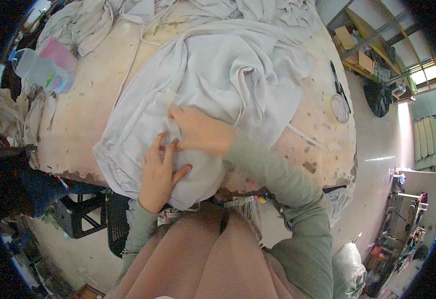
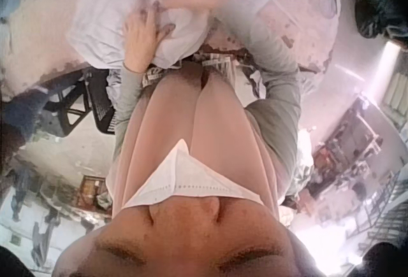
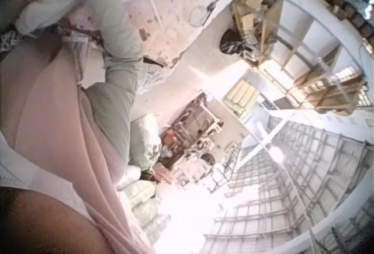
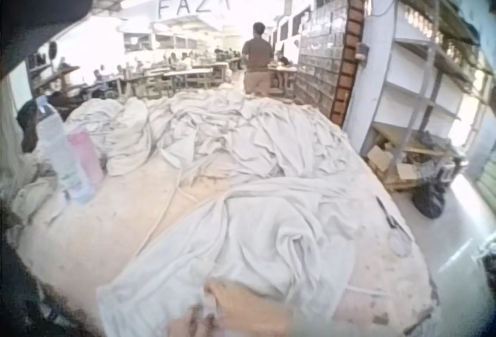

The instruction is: The person repairs a light-colored garment by hand. They apply adhesive tape to a seam, smooth the fabric, and use a pen to mark the taped area. The person also uses scissors to trim excess tape and fabric threads.

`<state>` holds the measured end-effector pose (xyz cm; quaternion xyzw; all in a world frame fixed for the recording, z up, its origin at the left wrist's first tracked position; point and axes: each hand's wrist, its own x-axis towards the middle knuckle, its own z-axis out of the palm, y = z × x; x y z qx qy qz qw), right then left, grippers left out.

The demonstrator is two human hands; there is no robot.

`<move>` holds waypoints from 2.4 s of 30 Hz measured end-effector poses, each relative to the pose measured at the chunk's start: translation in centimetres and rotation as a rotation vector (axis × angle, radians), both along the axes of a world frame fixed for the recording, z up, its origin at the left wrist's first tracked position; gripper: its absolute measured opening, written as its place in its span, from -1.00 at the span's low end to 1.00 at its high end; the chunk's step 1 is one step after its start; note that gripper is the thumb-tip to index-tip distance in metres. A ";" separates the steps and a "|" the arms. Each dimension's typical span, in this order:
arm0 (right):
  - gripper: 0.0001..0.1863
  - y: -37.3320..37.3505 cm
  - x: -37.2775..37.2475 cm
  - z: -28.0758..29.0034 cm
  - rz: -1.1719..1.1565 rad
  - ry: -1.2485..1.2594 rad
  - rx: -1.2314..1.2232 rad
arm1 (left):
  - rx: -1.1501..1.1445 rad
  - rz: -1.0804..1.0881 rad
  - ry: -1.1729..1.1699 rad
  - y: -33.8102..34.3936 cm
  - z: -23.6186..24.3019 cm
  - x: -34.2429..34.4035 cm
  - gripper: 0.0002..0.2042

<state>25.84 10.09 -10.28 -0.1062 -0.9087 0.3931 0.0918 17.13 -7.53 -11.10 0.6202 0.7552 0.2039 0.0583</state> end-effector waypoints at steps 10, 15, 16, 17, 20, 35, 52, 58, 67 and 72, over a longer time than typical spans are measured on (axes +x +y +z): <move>-0.63 2.2 -1.3 -4.5 -0.298 0.244 0.593 | -0.222 -0.081 0.128 -1.0 0.1 0.5 -0.39; -0.73 3.6 0.1 -2.6 -0.265 0.391 0.143 | -0.145 -0.104 0.155 -0.6 0.7 0.8 -0.49; -0.75 3.8 0.9 -1.2 -0.243 0.354 -0.095 | -0.135 -0.126 0.118 -0.3 0.9 0.5 -0.52; -0.75 3.9 2.6 0.1 -0.205 0.377 -0.140 | -0.125 -0.146 0.077 0.0 1.1 0.1 -0.55; -0.74 3.3 12.9 4.7 -0.166 0.113 -0.375 | -0.075 -0.185 -0.081 1.1 1.7 -1.5 -0.69; -0.72 -12.9 35.1 -8.1 -0.466 -0.815 0.348 | -0.023 -0.251 0.171 5.9 -2.1 -2.3 -0.52; -0.67 1.9 30.8 5.3 -0.314 -0.316 -0.314 | -0.017 -0.224 0.200 6.5 -1.7 -0.2 -0.50; -0.63 22.3 26.3 1.7 -1.322 -0.118 0.557 | 0.009 -0.269 0.227 7.6 -1.8 3.7 -0.47; -0.70 26.4 23.1 0.4 -1.263 0.130 0.428 | -0.012 -0.239 0.168 7.6 -0.9 4.2 -0.47; -0.74 23.8 22.5 0.7 -1.128 0.425 0.288 | -0.013 -0.252 0.166 7.6 -0.8 4.2 -0.47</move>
